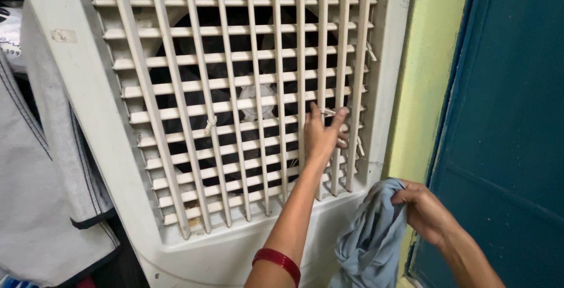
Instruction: The person wipes the front grille of a standing air cooler with a grey cloth. They systematically clean the vertical and horizontal bars across the entire grille surface, moving from top to bottom and side to side.
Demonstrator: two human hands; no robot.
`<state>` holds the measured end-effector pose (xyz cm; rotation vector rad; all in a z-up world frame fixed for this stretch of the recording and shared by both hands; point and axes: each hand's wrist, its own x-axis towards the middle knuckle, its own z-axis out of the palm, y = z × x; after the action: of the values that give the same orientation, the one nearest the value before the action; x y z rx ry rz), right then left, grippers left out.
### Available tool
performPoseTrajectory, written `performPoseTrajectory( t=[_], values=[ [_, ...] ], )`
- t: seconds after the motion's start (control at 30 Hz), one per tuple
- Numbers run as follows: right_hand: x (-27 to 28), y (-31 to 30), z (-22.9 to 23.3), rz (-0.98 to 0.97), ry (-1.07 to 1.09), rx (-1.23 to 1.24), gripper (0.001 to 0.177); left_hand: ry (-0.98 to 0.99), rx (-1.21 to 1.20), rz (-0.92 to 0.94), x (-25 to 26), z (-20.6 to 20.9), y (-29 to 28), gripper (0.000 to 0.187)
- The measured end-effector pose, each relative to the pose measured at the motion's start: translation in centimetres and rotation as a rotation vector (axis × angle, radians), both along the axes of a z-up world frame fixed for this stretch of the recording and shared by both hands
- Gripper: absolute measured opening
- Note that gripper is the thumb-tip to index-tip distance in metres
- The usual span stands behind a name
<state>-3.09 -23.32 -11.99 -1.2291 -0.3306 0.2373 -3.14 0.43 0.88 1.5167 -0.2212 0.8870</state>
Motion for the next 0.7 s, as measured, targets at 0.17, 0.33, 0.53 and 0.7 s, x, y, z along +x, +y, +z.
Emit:
performPoseTrajectory(
  t=[0.17,0.33,0.53,0.7],
  values=[
    [-2.1,1.1,2.7,-0.024,-0.039,-0.03,0.025,0.103,0.028,0.159,-1.9,1.4,-0.7,0.072],
    [-2.4,1.0,3.3,-0.071,-0.012,-0.023,0.025,0.055,0.268,0.128,-0.6,0.9,0.9,0.05],
    [-3.5,1.4,4.1,-0.077,-0.106,0.031,0.033,0.07,0.266,-0.03,-0.7,1.0,2.0,0.057],
    [-6.2,4.2,6.8,-0.186,-0.335,0.042,0.04,-0.026,0.243,-0.083,-4.1,0.2,2.4,0.057]
  ],
)
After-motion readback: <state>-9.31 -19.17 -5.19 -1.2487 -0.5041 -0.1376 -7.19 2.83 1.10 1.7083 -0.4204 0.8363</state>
